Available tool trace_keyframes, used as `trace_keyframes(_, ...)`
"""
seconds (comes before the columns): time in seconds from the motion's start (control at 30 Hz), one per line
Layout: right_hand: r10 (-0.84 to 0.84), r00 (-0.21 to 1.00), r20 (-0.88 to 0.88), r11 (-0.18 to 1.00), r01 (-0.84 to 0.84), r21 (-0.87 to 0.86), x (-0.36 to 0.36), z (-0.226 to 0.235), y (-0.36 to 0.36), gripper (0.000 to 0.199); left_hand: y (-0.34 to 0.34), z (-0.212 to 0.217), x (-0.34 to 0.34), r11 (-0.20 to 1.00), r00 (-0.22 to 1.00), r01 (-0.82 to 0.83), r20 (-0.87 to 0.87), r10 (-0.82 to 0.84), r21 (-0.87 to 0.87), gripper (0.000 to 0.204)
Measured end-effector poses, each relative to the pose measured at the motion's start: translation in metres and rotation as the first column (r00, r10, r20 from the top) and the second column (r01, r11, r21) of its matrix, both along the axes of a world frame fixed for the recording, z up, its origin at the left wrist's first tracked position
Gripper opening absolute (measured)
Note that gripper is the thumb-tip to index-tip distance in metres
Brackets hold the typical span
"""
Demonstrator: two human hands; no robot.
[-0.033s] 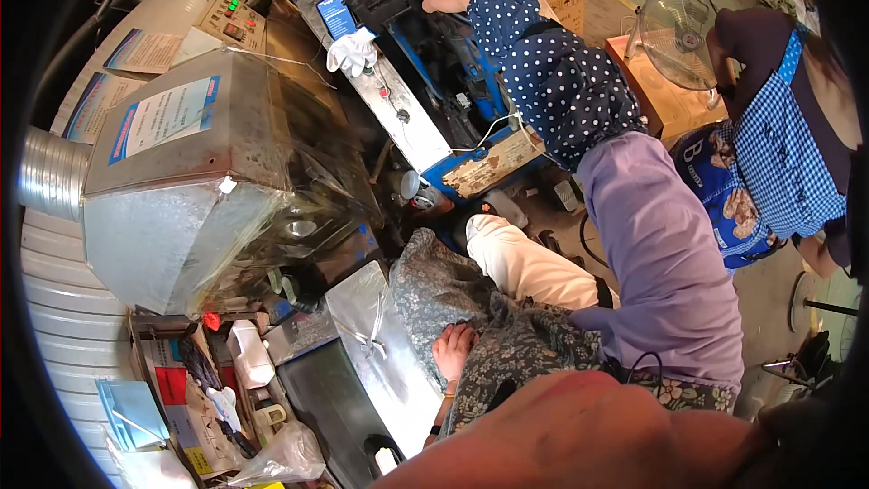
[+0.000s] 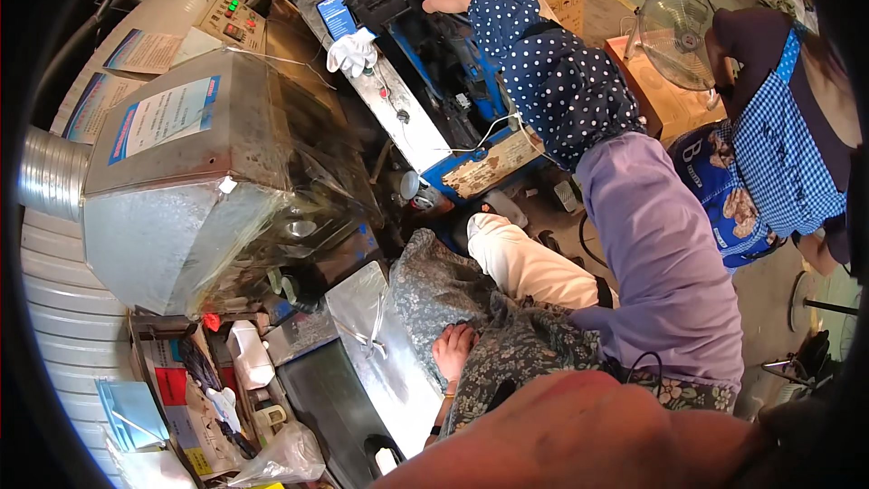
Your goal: Using a shoe lasting machine to shape the upper of a shoe onto a last.
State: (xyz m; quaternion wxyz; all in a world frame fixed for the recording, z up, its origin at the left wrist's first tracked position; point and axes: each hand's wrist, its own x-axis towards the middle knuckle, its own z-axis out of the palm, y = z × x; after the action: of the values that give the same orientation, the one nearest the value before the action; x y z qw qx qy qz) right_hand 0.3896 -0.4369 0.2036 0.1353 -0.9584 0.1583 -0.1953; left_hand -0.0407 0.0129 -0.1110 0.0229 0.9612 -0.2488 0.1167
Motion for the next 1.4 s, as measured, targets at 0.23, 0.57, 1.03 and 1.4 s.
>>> trace_keyframes(0.23,0.015,1.000,-0.014,1.000,-0.015,-0.009,-0.006,0.001,0.003,0.075,0.001,0.000,-0.001,1.000,1.000,0.010,-0.018,-0.010,-0.014,0.024)
trace_keyframes(0.57,-0.025,0.999,0.033,0.999,0.026,-0.041,-0.006,0.006,0.004,0.070,0.004,-0.011,0.004,0.998,0.998,0.050,0.035,-0.049,-0.027,0.024)
trace_keyframes(1.03,0.109,0.980,-0.168,0.993,-0.100,0.063,-0.027,0.055,-0.014,0.068,0.009,-0.036,-0.002,0.968,0.989,-0.109,-0.127,0.082,-0.225,0.024)
trace_keyframes(1.4,0.092,0.982,-0.167,0.995,-0.086,0.044,-0.022,0.052,-0.016,0.070,-0.001,-0.024,0.000,0.978,0.989,-0.102,-0.124,0.080,-0.181,0.025)
